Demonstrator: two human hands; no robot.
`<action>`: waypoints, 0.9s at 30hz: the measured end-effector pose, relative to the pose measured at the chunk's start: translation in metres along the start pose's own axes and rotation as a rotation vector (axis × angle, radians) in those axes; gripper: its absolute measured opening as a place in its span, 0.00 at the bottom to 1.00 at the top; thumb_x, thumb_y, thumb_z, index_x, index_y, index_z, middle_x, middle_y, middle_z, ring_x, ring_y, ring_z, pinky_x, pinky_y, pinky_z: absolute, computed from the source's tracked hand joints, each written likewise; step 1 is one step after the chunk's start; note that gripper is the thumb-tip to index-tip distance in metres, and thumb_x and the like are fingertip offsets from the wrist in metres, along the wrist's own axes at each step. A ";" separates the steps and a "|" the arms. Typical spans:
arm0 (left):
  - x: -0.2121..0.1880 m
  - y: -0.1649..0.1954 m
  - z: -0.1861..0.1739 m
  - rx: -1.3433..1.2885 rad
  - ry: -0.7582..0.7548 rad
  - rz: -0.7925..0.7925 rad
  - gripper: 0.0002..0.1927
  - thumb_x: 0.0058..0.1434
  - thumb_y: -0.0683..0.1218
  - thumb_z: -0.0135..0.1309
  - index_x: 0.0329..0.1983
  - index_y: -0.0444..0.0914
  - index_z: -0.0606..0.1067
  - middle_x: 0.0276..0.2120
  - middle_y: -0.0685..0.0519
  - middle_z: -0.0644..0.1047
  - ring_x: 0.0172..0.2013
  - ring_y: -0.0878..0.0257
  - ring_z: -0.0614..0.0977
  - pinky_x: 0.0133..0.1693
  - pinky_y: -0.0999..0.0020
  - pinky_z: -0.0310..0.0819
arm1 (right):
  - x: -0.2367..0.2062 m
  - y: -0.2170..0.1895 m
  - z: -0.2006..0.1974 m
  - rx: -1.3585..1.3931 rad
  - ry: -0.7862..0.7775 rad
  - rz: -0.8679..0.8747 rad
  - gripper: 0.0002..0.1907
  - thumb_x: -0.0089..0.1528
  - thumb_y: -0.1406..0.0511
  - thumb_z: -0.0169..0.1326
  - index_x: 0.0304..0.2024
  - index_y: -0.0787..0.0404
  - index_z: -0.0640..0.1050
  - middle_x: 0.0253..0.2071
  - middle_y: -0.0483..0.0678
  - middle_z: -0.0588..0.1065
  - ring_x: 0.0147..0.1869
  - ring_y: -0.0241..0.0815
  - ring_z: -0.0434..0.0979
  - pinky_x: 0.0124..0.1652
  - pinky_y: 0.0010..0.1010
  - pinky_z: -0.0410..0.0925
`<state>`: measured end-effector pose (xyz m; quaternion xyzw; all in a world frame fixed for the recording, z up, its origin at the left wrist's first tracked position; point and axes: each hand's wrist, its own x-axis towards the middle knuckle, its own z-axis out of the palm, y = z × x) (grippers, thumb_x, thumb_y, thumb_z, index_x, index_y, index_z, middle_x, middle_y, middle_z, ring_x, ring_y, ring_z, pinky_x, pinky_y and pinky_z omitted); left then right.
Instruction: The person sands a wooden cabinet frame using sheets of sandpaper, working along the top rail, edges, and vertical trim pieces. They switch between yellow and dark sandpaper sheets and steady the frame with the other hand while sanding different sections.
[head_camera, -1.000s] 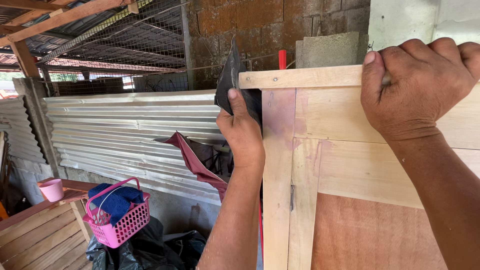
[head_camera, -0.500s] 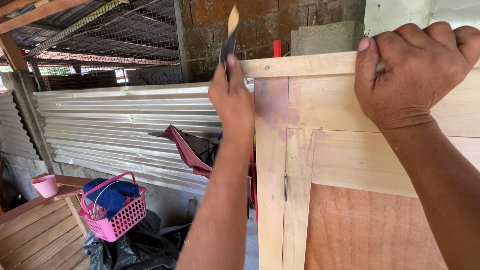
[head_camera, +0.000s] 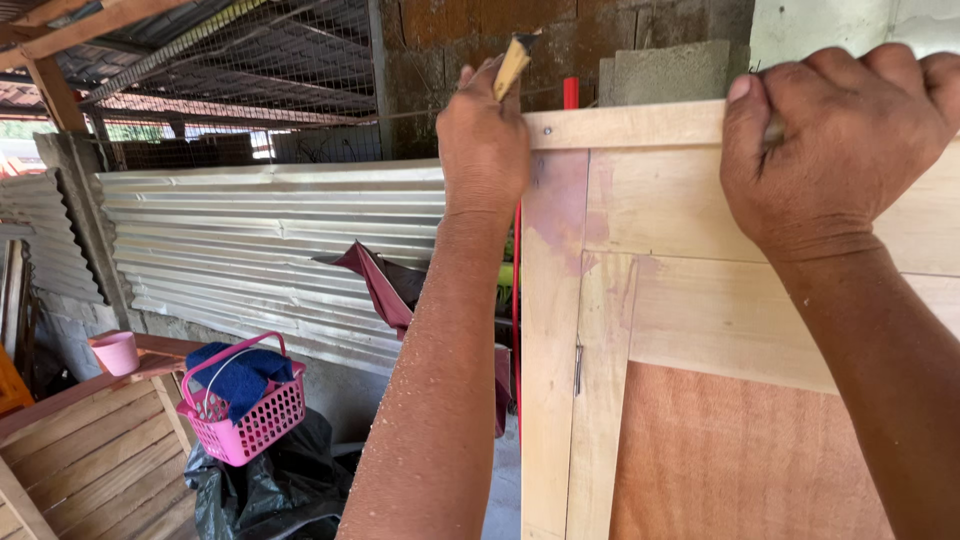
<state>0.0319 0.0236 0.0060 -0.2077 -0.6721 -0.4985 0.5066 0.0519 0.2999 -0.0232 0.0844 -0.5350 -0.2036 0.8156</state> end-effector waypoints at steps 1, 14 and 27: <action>0.001 -0.001 0.000 0.026 0.060 0.107 0.20 0.70 0.39 0.49 0.65 0.37 0.73 0.59 0.39 0.78 0.62 0.47 0.79 0.70 0.58 0.67 | 0.000 0.000 0.000 0.000 0.000 0.001 0.08 0.71 0.63 0.48 0.42 0.53 0.78 0.40 0.37 0.75 0.41 0.35 0.64 0.62 0.31 0.55; -0.007 -0.013 0.015 0.232 0.207 0.330 0.26 0.62 0.37 0.55 0.65 0.28 0.70 0.66 0.36 0.70 0.71 0.40 0.66 0.73 0.49 0.55 | -0.001 -0.001 -0.001 0.012 -0.004 0.019 0.09 0.72 0.63 0.45 0.45 0.54 0.77 0.41 0.39 0.75 0.42 0.36 0.64 0.62 0.32 0.55; -0.014 0.006 0.017 -0.054 0.404 0.268 0.20 0.70 0.36 0.46 0.64 0.24 0.70 0.66 0.28 0.69 0.69 0.39 0.71 0.70 0.56 0.64 | -0.003 0.004 0.001 0.012 0.001 0.020 0.11 0.73 0.62 0.43 0.49 0.55 0.77 0.43 0.40 0.75 0.42 0.36 0.65 0.62 0.32 0.55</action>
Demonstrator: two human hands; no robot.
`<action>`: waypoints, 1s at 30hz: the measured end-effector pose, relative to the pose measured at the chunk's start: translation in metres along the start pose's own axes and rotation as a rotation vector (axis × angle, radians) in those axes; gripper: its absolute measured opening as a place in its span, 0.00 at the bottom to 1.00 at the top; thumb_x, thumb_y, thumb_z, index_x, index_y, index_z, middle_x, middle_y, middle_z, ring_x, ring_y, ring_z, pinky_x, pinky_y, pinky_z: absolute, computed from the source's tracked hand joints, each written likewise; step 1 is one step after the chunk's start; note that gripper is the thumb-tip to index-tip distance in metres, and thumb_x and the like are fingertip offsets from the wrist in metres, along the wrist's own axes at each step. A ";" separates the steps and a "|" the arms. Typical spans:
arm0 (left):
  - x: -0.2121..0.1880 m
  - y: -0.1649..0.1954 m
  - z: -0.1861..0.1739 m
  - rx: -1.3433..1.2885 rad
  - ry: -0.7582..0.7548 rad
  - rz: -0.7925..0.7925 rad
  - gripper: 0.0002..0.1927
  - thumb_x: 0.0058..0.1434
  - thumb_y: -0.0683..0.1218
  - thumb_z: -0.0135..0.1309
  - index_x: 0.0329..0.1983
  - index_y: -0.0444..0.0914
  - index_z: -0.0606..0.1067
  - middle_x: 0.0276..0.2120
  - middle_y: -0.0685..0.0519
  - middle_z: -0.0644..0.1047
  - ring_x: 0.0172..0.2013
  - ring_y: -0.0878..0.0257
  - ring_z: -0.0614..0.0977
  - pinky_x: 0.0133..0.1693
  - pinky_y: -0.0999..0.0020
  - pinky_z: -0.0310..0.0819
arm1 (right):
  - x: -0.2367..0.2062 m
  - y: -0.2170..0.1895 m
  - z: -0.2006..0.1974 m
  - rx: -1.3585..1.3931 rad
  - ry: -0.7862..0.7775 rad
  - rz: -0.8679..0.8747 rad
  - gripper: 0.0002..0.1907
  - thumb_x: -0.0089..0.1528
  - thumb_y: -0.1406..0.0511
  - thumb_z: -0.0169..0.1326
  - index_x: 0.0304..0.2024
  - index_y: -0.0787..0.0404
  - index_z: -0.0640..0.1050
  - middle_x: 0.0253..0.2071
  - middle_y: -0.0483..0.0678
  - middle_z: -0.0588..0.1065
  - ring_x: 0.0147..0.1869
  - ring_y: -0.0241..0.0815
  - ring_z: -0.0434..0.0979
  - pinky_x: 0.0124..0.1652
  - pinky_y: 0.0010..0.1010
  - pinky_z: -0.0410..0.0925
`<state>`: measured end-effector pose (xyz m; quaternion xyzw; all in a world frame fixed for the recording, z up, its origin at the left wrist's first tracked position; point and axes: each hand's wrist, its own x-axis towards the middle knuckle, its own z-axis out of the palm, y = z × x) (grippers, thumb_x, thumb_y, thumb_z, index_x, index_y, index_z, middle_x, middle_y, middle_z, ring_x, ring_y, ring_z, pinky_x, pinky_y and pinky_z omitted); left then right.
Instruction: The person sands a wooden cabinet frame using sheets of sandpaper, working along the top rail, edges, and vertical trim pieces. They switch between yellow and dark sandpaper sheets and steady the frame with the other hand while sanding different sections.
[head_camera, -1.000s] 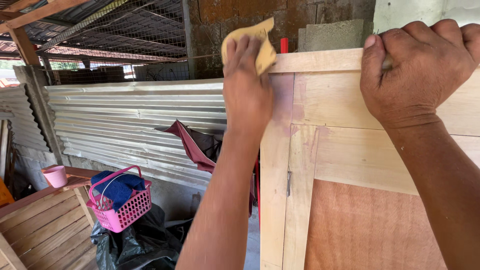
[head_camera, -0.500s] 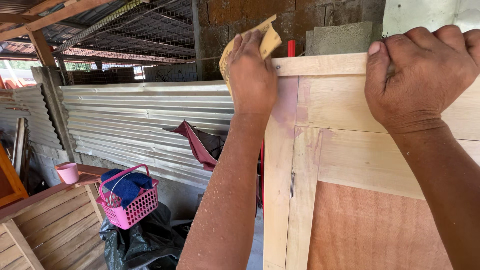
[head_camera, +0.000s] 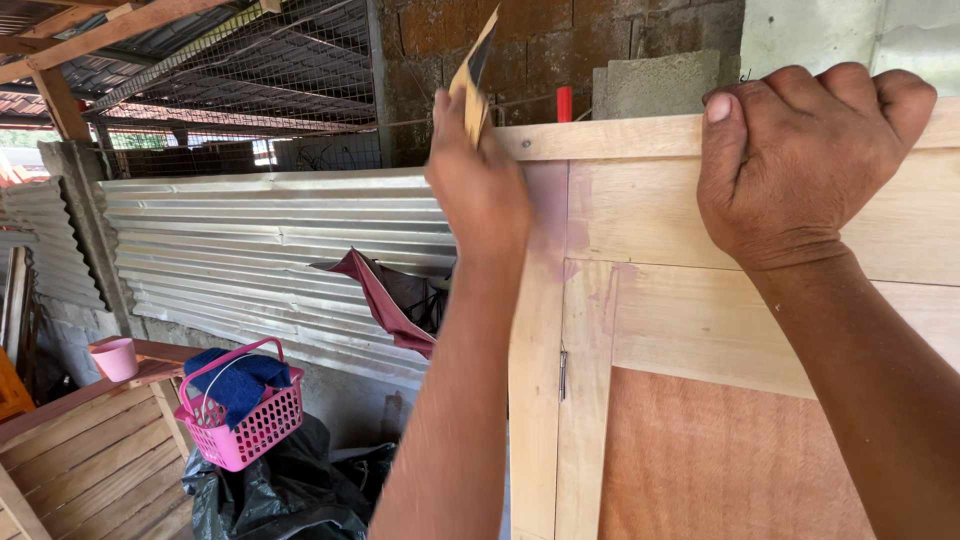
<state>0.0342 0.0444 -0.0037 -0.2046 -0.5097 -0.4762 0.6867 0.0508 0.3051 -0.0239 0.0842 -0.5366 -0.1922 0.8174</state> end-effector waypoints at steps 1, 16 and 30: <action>-0.013 -0.010 -0.001 -0.062 0.025 -0.028 0.19 0.73 0.38 0.46 0.64 0.25 0.71 0.66 0.29 0.70 0.68 0.42 0.71 0.69 0.57 0.66 | 0.000 0.000 0.000 0.001 0.001 0.001 0.11 0.74 0.62 0.43 0.49 0.56 0.77 0.43 0.40 0.75 0.42 0.36 0.65 0.62 0.32 0.55; -0.017 -0.036 0.007 -0.893 0.149 -0.585 0.31 0.69 0.57 0.53 0.59 0.24 0.71 0.52 0.47 0.78 0.51 0.63 0.77 0.56 0.71 0.70 | 0.000 -0.002 0.003 -0.015 0.014 -0.001 0.13 0.75 0.62 0.40 0.53 0.57 0.76 0.45 0.41 0.76 0.43 0.37 0.66 0.62 0.33 0.55; -0.015 -0.003 0.013 -0.595 0.173 -0.853 0.30 0.79 0.54 0.41 0.56 0.18 0.73 0.29 0.44 0.66 0.27 0.52 0.64 0.27 0.56 0.58 | 0.001 -0.002 0.003 -0.017 0.012 -0.006 0.16 0.76 0.61 0.38 0.57 0.58 0.75 0.46 0.43 0.76 0.44 0.37 0.66 0.62 0.34 0.56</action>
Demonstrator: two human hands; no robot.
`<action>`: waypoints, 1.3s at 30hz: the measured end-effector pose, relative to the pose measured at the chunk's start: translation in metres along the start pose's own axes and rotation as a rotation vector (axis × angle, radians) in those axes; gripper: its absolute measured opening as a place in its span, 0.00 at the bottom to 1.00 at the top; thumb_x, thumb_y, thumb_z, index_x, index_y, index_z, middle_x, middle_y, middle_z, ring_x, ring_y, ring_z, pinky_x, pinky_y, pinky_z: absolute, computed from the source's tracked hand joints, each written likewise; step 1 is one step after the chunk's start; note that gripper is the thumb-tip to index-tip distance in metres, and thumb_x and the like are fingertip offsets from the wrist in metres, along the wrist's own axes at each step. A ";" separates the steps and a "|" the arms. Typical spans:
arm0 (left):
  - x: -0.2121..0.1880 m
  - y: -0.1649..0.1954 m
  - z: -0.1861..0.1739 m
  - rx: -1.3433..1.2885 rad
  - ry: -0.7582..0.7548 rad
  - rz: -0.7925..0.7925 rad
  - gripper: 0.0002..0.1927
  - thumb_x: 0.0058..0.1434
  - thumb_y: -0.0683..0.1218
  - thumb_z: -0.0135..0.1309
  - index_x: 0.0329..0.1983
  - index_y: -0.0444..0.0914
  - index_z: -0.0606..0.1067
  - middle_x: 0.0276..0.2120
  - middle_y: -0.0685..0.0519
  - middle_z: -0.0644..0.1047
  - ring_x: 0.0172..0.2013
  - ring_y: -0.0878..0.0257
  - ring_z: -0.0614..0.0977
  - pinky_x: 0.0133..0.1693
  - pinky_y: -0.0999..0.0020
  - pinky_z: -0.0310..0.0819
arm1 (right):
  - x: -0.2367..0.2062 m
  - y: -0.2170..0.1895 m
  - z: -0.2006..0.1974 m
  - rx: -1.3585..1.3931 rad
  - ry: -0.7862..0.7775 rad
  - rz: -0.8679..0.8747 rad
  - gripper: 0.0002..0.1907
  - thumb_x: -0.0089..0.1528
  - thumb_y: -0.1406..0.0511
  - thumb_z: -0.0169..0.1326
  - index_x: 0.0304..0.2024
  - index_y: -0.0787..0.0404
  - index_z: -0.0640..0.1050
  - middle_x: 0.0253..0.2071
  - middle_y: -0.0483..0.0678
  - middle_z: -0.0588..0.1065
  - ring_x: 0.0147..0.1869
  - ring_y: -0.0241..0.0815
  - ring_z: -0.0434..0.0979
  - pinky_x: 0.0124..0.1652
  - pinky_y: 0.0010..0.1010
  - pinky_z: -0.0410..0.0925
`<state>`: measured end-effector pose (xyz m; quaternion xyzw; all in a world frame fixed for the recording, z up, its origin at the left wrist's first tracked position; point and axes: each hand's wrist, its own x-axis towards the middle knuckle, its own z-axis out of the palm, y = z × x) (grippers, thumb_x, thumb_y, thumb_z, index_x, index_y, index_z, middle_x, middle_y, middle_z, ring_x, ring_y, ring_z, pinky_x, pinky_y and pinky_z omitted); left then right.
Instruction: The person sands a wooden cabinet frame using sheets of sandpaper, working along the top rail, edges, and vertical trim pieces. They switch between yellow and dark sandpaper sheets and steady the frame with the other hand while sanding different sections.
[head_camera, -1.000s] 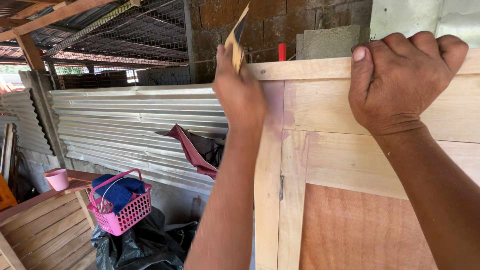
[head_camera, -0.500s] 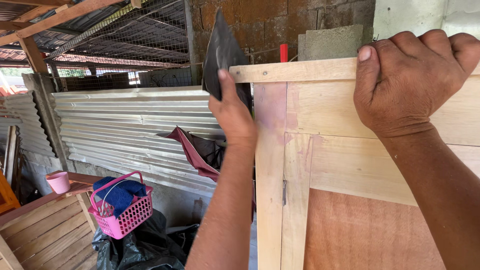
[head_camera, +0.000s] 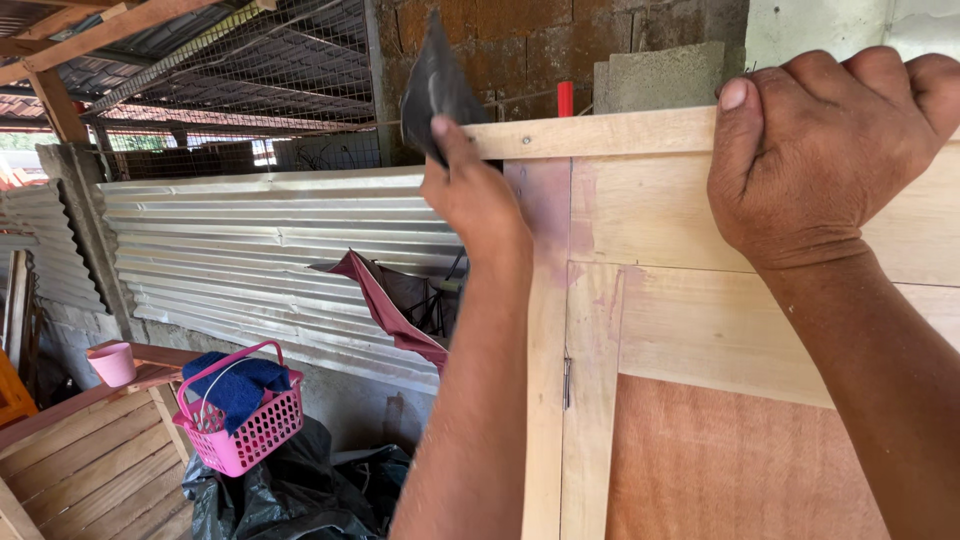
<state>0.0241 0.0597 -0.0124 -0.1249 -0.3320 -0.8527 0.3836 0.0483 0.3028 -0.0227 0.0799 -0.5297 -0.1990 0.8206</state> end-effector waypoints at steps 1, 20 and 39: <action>-0.013 -0.003 -0.005 0.012 -0.016 0.212 0.26 0.80 0.51 0.41 0.61 0.21 0.72 0.39 0.42 0.70 0.38 0.53 0.69 0.39 0.59 0.62 | 0.000 0.000 0.000 0.000 0.000 -0.002 0.16 0.76 0.61 0.38 0.58 0.58 0.75 0.46 0.43 0.76 0.44 0.37 0.66 0.62 0.34 0.56; 0.021 0.009 -0.012 0.902 -0.317 0.970 0.29 0.62 0.37 0.54 0.68 0.29 0.69 0.69 0.37 0.68 0.74 0.43 0.64 0.77 0.53 0.54 | 0.003 -0.002 -0.004 0.017 0.005 -0.023 0.20 0.77 0.60 0.35 0.63 0.60 0.74 0.48 0.45 0.76 0.45 0.38 0.67 0.62 0.34 0.56; -0.005 0.026 0.007 1.072 -0.564 1.048 0.17 0.56 0.42 0.59 0.49 0.46 0.83 0.39 0.47 0.85 0.40 0.53 0.86 0.51 0.57 0.78 | 0.015 -0.001 -0.021 0.160 -0.015 -0.030 0.25 0.79 0.59 0.30 0.71 0.63 0.70 0.52 0.48 0.76 0.46 0.39 0.69 0.63 0.36 0.56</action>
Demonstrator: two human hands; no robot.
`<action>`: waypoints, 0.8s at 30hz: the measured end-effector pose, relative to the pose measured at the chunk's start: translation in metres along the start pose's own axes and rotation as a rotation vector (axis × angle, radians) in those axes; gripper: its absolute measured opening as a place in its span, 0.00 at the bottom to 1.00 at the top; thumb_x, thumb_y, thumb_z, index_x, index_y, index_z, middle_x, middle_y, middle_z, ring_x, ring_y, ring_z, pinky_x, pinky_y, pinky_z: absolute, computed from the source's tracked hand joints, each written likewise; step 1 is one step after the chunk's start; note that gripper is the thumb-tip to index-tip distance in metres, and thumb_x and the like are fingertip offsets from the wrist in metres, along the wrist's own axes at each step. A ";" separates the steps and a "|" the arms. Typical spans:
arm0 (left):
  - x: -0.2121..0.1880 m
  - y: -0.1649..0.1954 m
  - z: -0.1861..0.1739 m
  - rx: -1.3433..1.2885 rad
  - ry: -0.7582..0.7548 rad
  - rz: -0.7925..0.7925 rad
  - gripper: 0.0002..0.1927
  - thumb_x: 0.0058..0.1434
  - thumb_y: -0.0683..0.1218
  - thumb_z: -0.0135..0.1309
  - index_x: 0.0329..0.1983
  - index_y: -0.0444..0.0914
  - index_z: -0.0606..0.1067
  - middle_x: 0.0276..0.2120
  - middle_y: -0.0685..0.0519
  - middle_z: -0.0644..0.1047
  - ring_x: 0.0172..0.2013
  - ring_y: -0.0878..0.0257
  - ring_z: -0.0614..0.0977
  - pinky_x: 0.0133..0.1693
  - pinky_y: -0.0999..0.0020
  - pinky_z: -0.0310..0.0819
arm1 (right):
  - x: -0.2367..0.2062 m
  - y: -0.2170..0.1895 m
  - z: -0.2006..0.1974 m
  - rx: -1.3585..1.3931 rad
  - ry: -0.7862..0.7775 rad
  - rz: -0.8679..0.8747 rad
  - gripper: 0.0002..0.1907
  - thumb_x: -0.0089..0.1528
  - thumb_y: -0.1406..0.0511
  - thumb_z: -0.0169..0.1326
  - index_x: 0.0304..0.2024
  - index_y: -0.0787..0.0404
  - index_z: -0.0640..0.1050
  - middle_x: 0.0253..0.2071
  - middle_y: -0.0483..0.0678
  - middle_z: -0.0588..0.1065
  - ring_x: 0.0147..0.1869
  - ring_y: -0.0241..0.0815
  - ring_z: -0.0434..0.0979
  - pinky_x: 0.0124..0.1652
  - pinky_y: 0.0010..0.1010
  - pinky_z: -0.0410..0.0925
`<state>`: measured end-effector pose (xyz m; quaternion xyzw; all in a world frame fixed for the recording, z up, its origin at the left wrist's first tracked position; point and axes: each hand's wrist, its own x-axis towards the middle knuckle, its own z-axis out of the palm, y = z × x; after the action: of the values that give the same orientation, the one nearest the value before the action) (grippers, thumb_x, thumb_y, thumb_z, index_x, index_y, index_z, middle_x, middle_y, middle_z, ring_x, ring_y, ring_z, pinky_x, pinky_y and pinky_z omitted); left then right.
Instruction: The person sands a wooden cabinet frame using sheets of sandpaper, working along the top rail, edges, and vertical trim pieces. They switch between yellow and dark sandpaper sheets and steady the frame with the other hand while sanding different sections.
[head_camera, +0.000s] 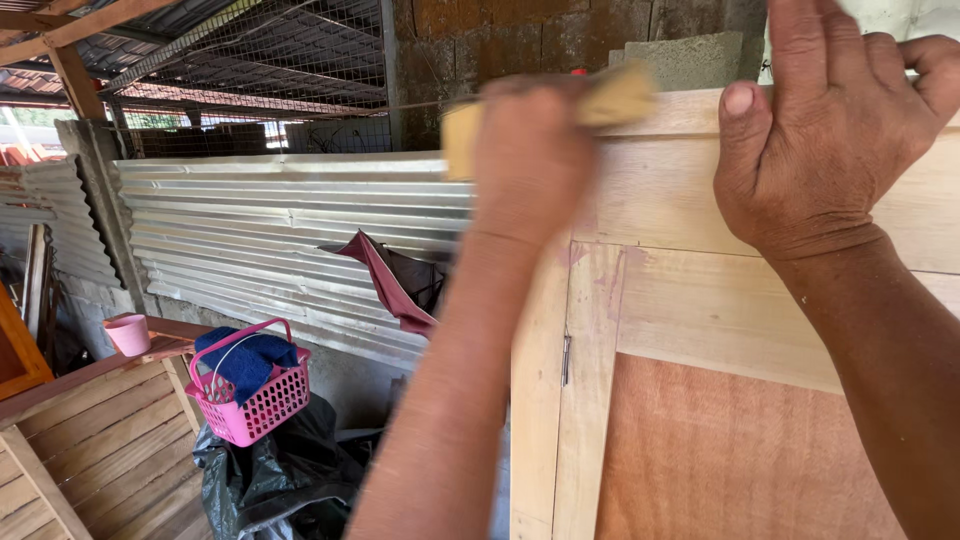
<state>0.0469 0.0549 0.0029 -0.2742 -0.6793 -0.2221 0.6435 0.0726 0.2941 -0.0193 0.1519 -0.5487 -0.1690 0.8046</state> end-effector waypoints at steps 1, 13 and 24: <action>-0.008 0.023 0.007 -0.026 0.090 0.130 0.23 0.55 0.38 0.57 0.54 0.49 0.82 0.42 0.48 0.85 0.44 0.50 0.85 0.56 0.55 0.75 | 0.002 -0.001 -0.003 0.061 0.007 0.019 0.27 0.79 0.59 0.29 0.74 0.65 0.67 0.54 0.50 0.76 0.47 0.41 0.69 0.64 0.37 0.56; -0.001 -0.039 -0.020 -0.036 -0.152 0.161 0.16 0.59 0.45 0.63 0.52 0.51 0.83 0.48 0.54 0.84 0.45 0.56 0.86 0.54 0.55 0.74 | -0.024 0.075 -0.055 0.468 -0.168 0.258 0.26 0.81 0.62 0.26 0.71 0.71 0.67 0.61 0.57 0.74 0.55 0.47 0.75 0.53 0.34 0.69; 0.022 0.233 0.089 -0.069 -0.263 0.145 0.21 0.63 0.51 0.54 0.60 0.55 0.76 0.52 0.57 0.82 0.54 0.59 0.82 0.67 0.34 0.62 | -0.054 0.160 -0.069 0.846 -0.083 0.381 0.31 0.82 0.55 0.24 0.65 0.75 0.70 0.61 0.61 0.72 0.64 0.53 0.74 0.65 0.40 0.69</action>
<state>0.1333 0.2902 0.0062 -0.3711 -0.7280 -0.1603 0.5537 0.1358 0.4656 -0.0194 0.3564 -0.6192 0.2142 0.6661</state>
